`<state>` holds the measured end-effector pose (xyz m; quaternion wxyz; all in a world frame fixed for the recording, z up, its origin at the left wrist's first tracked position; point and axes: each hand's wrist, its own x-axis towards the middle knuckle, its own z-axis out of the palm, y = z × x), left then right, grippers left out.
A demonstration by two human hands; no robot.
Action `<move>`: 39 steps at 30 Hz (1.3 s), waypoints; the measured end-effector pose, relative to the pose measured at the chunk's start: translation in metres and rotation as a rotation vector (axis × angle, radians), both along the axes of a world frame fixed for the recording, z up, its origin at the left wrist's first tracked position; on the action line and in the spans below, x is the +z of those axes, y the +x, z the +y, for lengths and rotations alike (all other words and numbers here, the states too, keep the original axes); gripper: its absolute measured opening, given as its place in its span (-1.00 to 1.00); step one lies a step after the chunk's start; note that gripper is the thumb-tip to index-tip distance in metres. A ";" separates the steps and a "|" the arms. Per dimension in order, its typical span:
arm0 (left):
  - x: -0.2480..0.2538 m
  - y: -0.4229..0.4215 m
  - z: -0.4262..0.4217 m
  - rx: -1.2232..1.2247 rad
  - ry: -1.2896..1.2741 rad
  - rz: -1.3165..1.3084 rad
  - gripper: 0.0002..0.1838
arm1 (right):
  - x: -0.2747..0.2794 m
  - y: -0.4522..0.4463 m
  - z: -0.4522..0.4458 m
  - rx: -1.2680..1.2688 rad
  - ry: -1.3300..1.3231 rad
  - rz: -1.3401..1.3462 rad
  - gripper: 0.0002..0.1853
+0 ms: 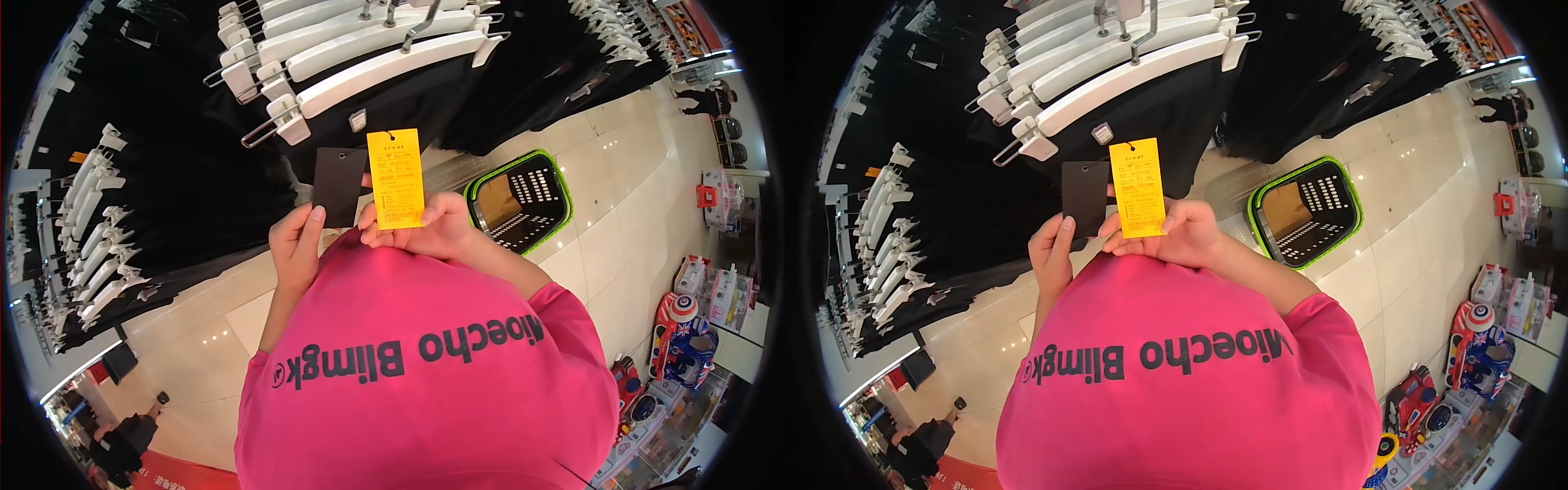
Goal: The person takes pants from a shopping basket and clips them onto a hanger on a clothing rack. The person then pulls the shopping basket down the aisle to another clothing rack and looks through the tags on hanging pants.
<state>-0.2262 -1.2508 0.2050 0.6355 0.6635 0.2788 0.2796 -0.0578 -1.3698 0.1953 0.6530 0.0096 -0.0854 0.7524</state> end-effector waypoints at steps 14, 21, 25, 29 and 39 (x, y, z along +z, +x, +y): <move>0.001 0.029 -0.044 0.162 0.026 -0.072 -0.78 | -0.004 0.026 -0.030 0.065 -0.027 -0.038 -0.14; -0.007 0.021 -0.043 0.173 0.036 0.008 -0.80 | -0.007 0.023 -0.032 0.032 0.003 -0.051 -0.21; -0.004 0.018 -0.043 0.255 0.081 -0.014 -0.78 | -0.006 0.020 -0.031 0.015 -0.006 -0.083 -0.25; 0.005 0.023 -0.043 0.291 0.229 -0.042 -0.77 | -0.010 0.017 -0.029 -0.086 -0.121 -0.481 -0.33; 0.005 0.042 -0.032 -0.272 1.015 0.170 -0.56 | 0.000 -0.001 -0.011 -0.178 -0.363 -0.675 -0.52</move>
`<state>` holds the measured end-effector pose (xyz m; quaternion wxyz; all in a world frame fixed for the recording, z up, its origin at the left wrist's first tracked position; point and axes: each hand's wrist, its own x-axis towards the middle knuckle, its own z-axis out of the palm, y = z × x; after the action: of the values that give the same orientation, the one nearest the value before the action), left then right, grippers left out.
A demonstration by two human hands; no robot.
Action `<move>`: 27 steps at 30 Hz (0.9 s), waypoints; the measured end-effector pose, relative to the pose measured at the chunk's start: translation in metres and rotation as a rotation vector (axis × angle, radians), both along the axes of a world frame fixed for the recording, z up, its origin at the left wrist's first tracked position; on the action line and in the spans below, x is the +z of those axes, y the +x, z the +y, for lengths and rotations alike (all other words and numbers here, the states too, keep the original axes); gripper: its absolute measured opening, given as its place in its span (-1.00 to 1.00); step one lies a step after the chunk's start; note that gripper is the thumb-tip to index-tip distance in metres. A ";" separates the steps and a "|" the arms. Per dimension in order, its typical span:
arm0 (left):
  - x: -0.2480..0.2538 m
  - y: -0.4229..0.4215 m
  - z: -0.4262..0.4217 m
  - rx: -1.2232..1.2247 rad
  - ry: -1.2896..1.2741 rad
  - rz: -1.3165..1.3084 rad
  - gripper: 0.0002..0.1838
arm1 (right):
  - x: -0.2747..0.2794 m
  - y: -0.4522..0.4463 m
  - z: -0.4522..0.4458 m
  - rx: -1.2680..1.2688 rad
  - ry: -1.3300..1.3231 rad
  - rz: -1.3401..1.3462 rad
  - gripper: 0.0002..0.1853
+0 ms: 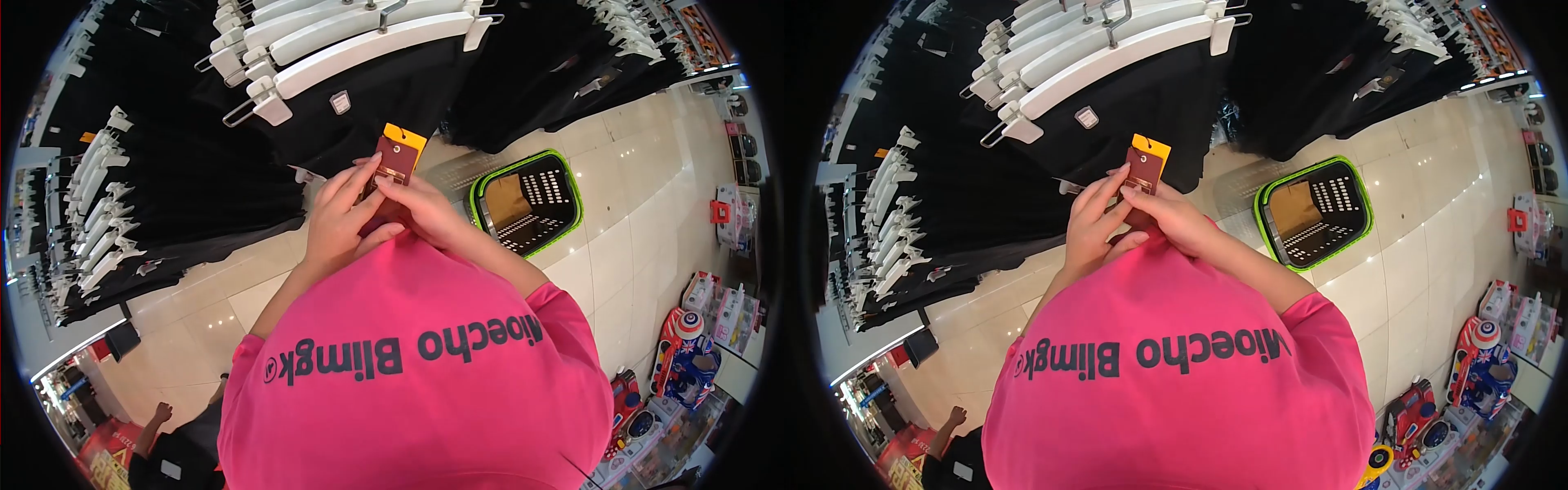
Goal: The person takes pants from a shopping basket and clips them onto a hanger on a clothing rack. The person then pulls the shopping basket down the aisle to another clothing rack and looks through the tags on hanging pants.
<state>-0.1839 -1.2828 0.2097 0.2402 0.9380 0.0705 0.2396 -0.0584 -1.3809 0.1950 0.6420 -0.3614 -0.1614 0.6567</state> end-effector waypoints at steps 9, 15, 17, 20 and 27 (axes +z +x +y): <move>-0.033 -0.030 0.030 0.581 -0.290 -0.265 -0.48 | -0.016 0.030 0.002 -0.062 -0.098 0.003 -0.66; -0.067 -0.033 0.043 0.619 -0.597 -0.146 -0.38 | -0.037 0.055 -0.012 -0.125 -0.229 -0.277 -0.70; -0.071 -0.029 0.044 0.678 -0.463 -0.141 -0.46 | -0.041 0.059 -0.013 -0.110 -0.232 -0.335 -0.72; -0.064 -0.028 0.043 0.679 -0.650 -0.095 -0.54 | -0.037 0.061 -0.009 -0.111 -0.268 -0.413 -0.73; -0.049 -0.037 0.038 0.634 -0.839 0.053 -0.77 | -0.094 0.065 0.018 -0.091 -0.221 -0.788 -0.67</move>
<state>-0.2213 -1.2450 0.1606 0.5092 0.6995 0.4467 0.2278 0.0069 -1.3633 0.1009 0.5169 -0.6588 -0.3071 0.4522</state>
